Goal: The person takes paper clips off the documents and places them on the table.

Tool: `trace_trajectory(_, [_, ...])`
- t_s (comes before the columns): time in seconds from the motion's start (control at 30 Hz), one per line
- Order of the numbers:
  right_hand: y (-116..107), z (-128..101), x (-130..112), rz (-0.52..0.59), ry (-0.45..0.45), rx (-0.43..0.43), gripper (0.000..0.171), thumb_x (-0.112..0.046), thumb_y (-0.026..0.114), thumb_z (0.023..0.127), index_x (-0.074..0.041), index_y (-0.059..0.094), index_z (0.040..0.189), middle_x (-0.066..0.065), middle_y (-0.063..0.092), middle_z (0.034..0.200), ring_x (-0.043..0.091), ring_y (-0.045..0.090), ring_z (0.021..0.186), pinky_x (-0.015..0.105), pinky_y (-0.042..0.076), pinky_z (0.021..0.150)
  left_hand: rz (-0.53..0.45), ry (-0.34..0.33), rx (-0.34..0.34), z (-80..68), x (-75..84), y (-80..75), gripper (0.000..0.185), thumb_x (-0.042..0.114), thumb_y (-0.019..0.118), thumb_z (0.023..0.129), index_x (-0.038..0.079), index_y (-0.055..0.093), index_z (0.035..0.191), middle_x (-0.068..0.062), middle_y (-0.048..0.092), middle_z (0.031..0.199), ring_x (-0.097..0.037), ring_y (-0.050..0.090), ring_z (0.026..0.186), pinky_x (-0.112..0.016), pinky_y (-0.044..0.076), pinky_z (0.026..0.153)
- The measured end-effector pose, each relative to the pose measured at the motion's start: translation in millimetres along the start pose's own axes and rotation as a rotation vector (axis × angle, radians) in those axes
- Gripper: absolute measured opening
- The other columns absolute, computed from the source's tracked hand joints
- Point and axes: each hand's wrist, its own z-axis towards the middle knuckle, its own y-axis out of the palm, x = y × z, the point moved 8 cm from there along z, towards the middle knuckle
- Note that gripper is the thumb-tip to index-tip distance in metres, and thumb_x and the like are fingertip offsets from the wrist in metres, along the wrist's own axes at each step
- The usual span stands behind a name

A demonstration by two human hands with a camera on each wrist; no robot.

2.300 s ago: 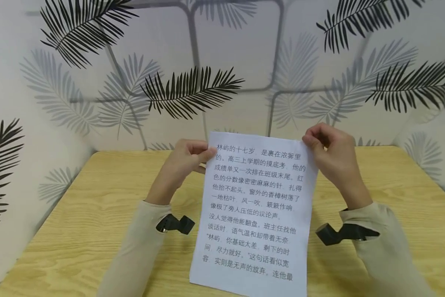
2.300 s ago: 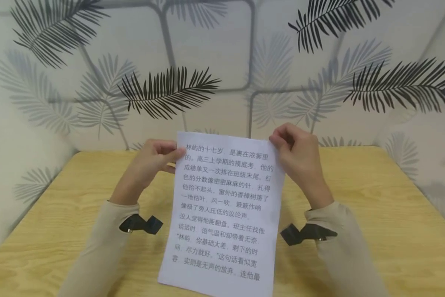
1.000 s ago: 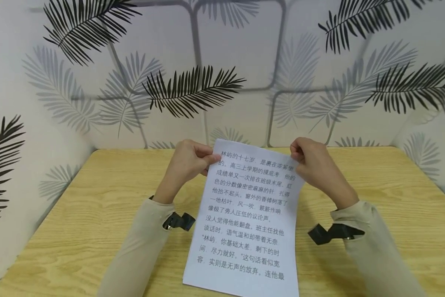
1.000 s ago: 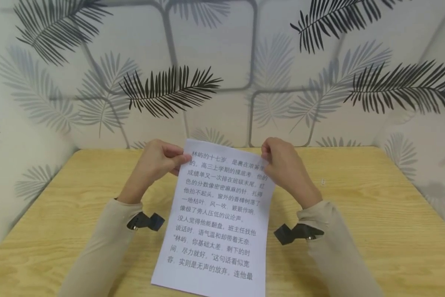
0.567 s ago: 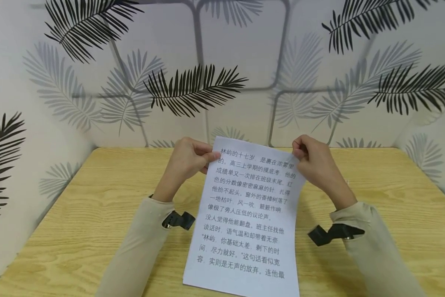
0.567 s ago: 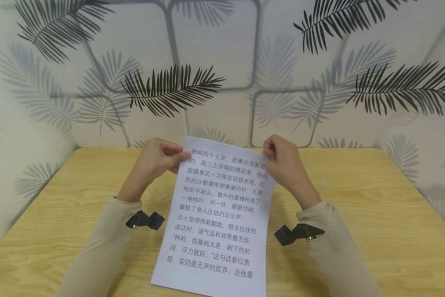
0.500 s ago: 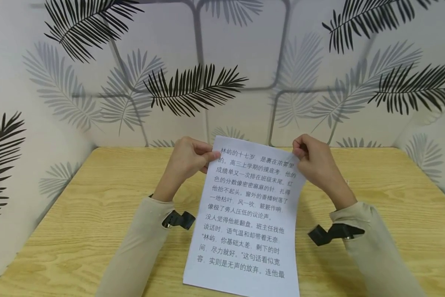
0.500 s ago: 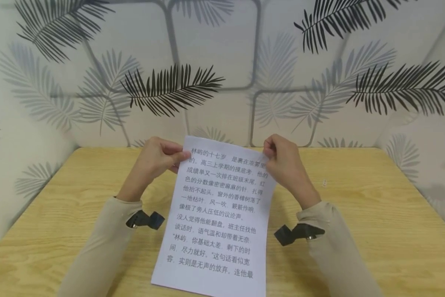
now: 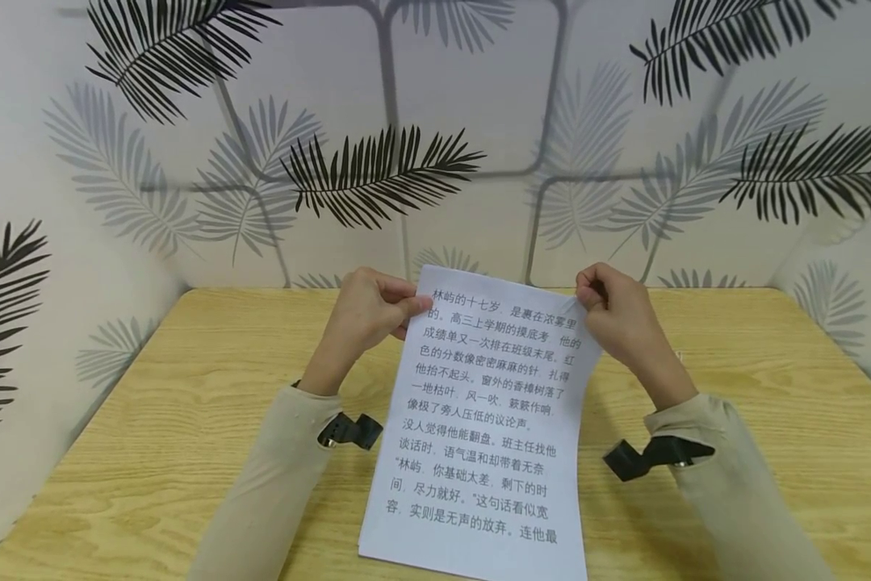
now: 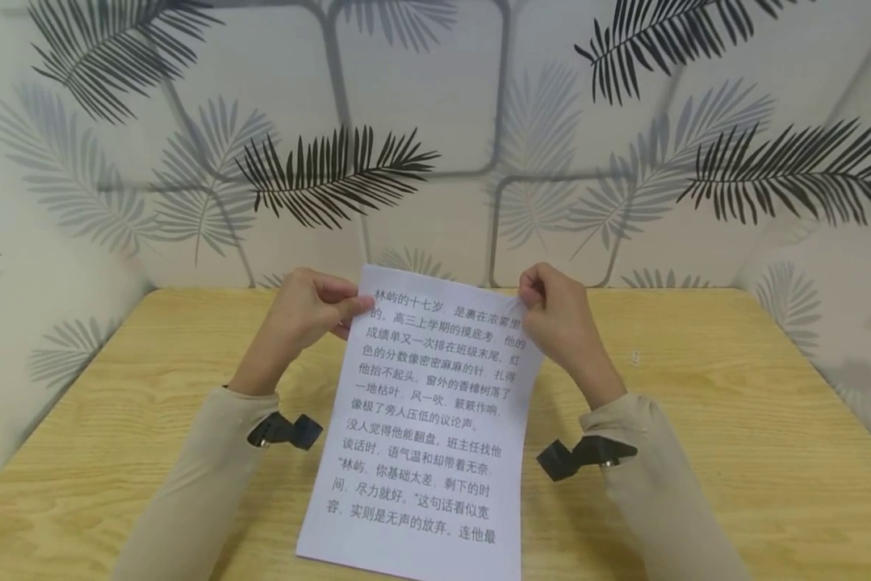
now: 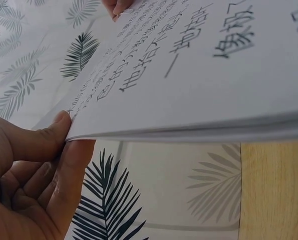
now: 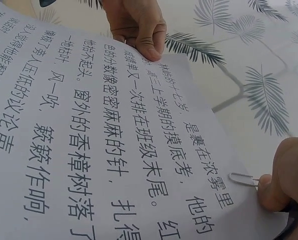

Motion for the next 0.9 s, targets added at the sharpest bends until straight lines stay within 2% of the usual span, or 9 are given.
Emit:
trace_trajectory(0.23, [-4.2,-0.6,4.9,0.083,0.043,0.014,0.009,0.001,0.042,0.098,0.003,0.050,0.097,0.015,0.051,0.090,0.021,0.044,0.078,0.018,0.035,0.061,0.004,0.001,0.000,0.6,-0.1,1.4,0.019,0.006,0.070,0.088,-0.007,0.072,0.102,-0.019,0.072,0.086,-0.019,0.069,0.059,-0.029,0.058,0.056])
trace_trajectory(0.63, [-4.8,-0.8,6.2,0.120,0.059,0.023,0.009,-0.001,0.043,0.099,0.005,0.050,0.100,0.016,0.052,0.094,0.021,0.046,0.082,0.017,0.037,0.064,-0.039,0.011,0.031,-1.0,-1.2,-1.1,0.021,0.005,0.070,0.088,-0.009,0.071,0.103,-0.021,0.071,0.086,-0.018,0.068,0.057,-0.030,0.058,0.056])
trace_trajectory(0.77, [-10.3,-1.8,7.1,0.154,0.062,0.049,0.010,-0.001,0.043,0.100,0.006,0.050,0.100,0.013,0.050,0.092,0.017,0.045,0.077,0.017,0.037,0.059,-0.039,0.019,0.042,-0.4,-2.8,-2.5,0.020,0.004,0.070,0.088,-0.010,0.071,0.103,-0.022,0.071,0.086,-0.016,0.066,0.055,-0.028,0.058,0.055])
trace_trajectory(0.9, [-16.1,-1.2,9.1,0.189,0.040,0.079,0.010,0.000,0.042,0.100,0.007,0.049,0.100,0.011,0.047,0.088,0.010,0.043,0.068,0.016,0.036,0.054,-0.050,0.000,0.052,0.6,-6.6,-4.7,0.018,0.004,0.069,0.088,-0.009,0.071,0.100,-0.022,0.071,0.084,-0.014,0.064,0.054,-0.027,0.057,0.055])
